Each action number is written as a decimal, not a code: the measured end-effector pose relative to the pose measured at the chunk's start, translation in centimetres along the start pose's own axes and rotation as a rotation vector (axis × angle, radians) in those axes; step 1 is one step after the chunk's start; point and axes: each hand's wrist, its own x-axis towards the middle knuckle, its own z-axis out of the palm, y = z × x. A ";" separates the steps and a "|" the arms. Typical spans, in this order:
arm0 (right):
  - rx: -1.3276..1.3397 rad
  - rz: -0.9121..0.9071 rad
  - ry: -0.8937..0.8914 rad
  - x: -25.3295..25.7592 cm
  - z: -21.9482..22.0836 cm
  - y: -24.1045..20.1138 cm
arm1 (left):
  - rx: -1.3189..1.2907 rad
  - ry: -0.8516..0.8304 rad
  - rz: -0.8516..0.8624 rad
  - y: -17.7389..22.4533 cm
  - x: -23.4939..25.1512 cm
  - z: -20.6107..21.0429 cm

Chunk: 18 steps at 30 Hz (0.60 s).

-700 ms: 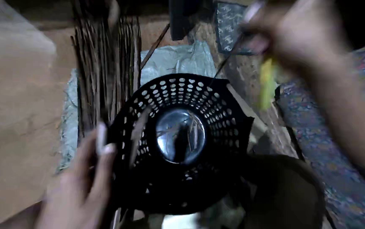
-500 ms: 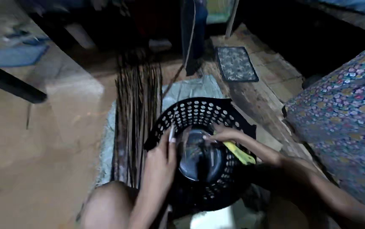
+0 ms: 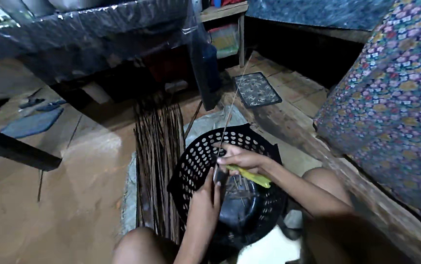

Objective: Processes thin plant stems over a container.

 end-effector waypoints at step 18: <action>-0.033 -0.143 0.474 6.2 -10.4 0.9 | 0.039 -0.050 -0.153 -2.5 -8.1 -1.0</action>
